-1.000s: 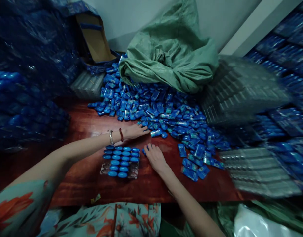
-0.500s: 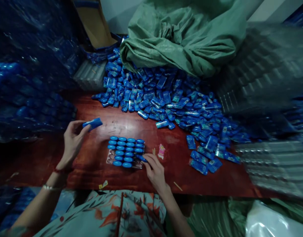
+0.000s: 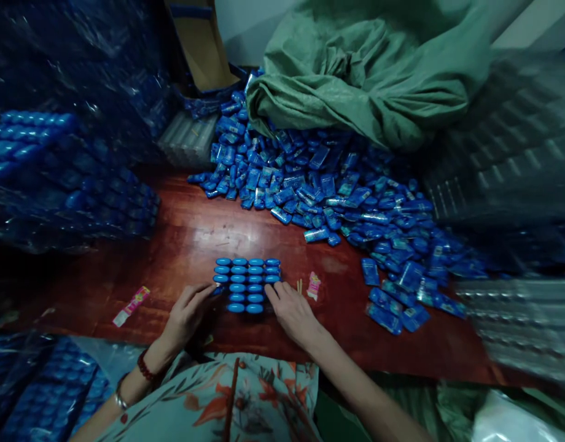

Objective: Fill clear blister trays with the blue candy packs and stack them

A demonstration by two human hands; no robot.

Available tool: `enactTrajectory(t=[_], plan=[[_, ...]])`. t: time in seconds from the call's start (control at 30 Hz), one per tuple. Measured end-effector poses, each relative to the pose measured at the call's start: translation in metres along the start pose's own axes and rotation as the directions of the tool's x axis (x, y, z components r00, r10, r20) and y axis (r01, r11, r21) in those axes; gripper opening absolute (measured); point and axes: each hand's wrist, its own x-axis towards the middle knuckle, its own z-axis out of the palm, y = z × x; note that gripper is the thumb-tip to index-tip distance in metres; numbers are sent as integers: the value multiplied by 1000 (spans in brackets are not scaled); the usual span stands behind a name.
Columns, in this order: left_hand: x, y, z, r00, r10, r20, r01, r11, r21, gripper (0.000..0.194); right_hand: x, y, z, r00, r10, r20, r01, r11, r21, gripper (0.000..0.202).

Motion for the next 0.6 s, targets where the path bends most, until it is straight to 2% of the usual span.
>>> enactTrajectory(t=[0.07,0.1,0.13,0.2,0.23,0.27,0.3,0.37,0.47,0.53,0.6], plan=[[1,-6,0,995,87,58,-88,996,30,43,-11,2,7,992,15,-122,-3,995,95,39],[2,-9,-2,989,125,82,-129,991,42,44,-18,3,11,975,67,-210,-35,988,152,39],[3,-11,-3,982,162,100,-167,985,50,45,-25,3,16,941,155,-300,-92,972,215,40],[7,-14,-6,967,204,151,-216,974,62,44,-38,4,25,830,371,-417,-238,911,336,40],[10,-14,-7,959,215,182,-231,971,68,44,-41,4,30,781,455,-429,-304,876,375,40],[13,-14,-8,951,224,212,-244,967,72,43,-43,5,35,758,507,-411,-357,849,389,41],[16,-13,-8,942,233,240,-258,963,75,42,-42,6,40,766,524,-372,-393,840,375,43],[22,-11,-8,931,243,272,-275,958,84,40,-35,9,48,834,484,-264,-414,866,280,48],[25,-8,-5,940,236,245,-268,958,105,42,-33,12,57,918,377,-125,-368,925,94,59],[22,-8,-3,954,234,189,-260,957,126,47,-53,10,60,945,321,-66,-321,947,4,67],[16,-8,0,968,209,139,-230,961,155,50,-101,1,63,958,285,-35,-287,957,-50,72]])
